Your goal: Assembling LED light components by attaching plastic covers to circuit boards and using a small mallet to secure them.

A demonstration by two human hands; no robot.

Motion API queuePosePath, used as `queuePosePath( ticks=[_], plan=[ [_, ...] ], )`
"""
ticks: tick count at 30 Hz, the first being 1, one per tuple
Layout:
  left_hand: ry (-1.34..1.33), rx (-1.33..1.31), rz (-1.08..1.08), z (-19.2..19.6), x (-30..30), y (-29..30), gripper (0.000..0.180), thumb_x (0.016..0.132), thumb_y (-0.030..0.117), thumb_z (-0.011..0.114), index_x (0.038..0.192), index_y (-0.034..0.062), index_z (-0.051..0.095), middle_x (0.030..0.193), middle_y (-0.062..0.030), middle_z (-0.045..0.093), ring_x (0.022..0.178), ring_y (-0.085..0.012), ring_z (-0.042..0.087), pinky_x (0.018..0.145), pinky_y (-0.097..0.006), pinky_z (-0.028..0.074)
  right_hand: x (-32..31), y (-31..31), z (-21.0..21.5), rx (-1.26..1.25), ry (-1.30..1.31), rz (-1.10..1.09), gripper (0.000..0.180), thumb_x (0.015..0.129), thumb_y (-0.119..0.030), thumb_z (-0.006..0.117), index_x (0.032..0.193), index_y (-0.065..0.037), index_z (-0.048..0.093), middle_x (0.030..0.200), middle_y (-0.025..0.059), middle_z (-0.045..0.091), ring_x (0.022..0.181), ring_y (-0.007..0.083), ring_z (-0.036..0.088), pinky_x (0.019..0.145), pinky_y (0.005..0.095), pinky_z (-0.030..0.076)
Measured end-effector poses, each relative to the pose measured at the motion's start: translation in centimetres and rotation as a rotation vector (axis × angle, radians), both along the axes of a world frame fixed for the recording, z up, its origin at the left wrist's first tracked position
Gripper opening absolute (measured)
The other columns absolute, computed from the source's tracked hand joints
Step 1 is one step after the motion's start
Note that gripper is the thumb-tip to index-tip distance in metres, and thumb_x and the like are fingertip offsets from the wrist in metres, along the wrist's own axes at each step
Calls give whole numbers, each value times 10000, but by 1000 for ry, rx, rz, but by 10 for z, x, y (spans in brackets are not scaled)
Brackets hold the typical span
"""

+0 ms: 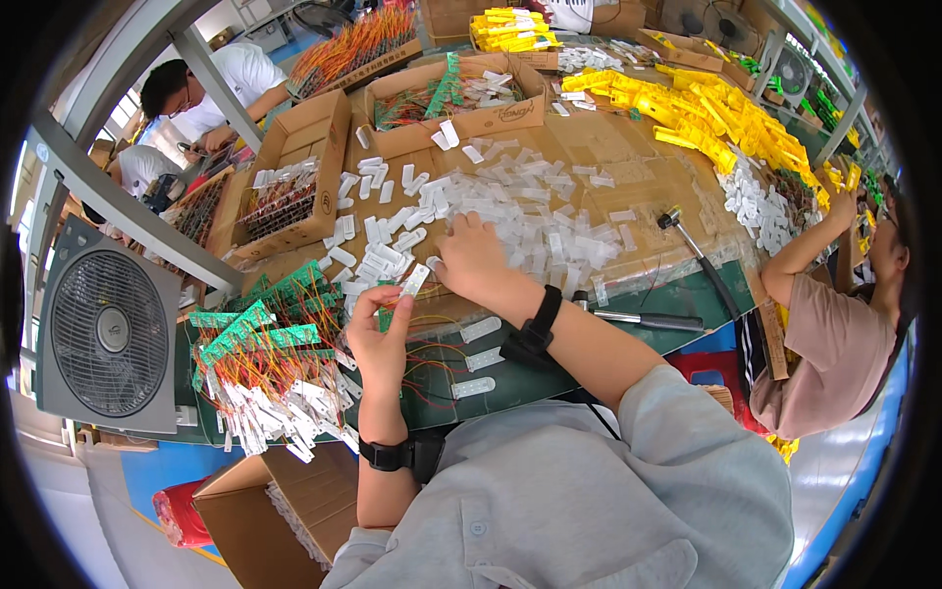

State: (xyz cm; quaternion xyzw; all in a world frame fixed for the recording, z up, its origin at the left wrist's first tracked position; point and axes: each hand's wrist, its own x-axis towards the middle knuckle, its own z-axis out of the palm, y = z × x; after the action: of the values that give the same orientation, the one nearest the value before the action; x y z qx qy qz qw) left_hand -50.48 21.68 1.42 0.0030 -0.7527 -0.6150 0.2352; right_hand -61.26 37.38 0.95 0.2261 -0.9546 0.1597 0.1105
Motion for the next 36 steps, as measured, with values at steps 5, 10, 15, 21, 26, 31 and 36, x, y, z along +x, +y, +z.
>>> queuePosePath(
  ticks=[5, 10, 15, 21, 26, 31, 36],
  plan=[
    [-52, 31, 3, 8, 1, 7, 166, 889, 44, 759, 1022, 6, 666, 949, -33, 669, 877, -100, 606, 799, -247, 489, -14, -8, -23, -98, 242, 113, 201, 737, -122, 734, 927, -58, 732, 945, 114, 643, 1025, 322, 564, 827, 480, 452],
    [-12, 26, -31, 8, 3, 5, 184, 876, 44, 774, 1023, 13, 667, 913, -21, 664, 856, -100, 610, 823, -267, 482, -17, 0, 7, -738, -66, 55, 217, 840, -98, 723, 1044, -25, 721, 862, 117, 686, 823, 249, 661, 717, 403, 531],
    [-110, 29, -46, 6, -1, 5, 287, 856, 39, 791, 1093, 16, 632, 832, -7, 662, 770, -94, 604, 783, -259, 473, 18, 26, 30, -1049, -684, 115, 238, 965, -127, 694, 1169, -8, 712, 985, 71, 734, 865, 100, 679, 706, 258, 566],
    [-96, -37, -45, 7, -4, 9, 417, 838, 34, 801, 1174, 7, 555, 709, 5, 649, 700, -63, 568, 674, -220, 433, 48, 35, 29, -1257, -753, 251, 252, 978, -132, 690, 1169, 32, 706, 1013, 69, 742, 811, 92, 677, 725, 243, 571],
    [-186, -44, -65, 17, 0, 8, 416, 832, 39, 810, 1168, -19, 571, 677, 16, 638, 658, -61, 541, 661, -222, 431, 57, 38, 24, -1210, -670, 323, 208, 971, -84, 689, 1154, 11, 722, 1047, 66, 733, 858, 105, 681, 757, 244, 562],
    [-173, -51, -118, 20, 3, 6, 438, 829, 9, 803, 1204, -22, 578, 675, 26, 626, 664, -43, 533, 659, -209, 425, 58, 40, 16, -1222, -533, 461, 163, 967, -50, 681, 1113, -3, 734, 1039, 61, 723, 954, 111, 670, 825, 249, 542],
    [-176, -20, -176, 17, 2, 3, 474, 827, -24, 789, 1261, -13, 597, 671, 35, 610, 662, -32, 527, 665, -202, 425, 58, 41, 15, -1241, -525, 533, 142, 949, -23, 686, 1079, -15, 743, 1052, 69, 723, 1010, 141, 669, 865, 275, 532]
  ],
)
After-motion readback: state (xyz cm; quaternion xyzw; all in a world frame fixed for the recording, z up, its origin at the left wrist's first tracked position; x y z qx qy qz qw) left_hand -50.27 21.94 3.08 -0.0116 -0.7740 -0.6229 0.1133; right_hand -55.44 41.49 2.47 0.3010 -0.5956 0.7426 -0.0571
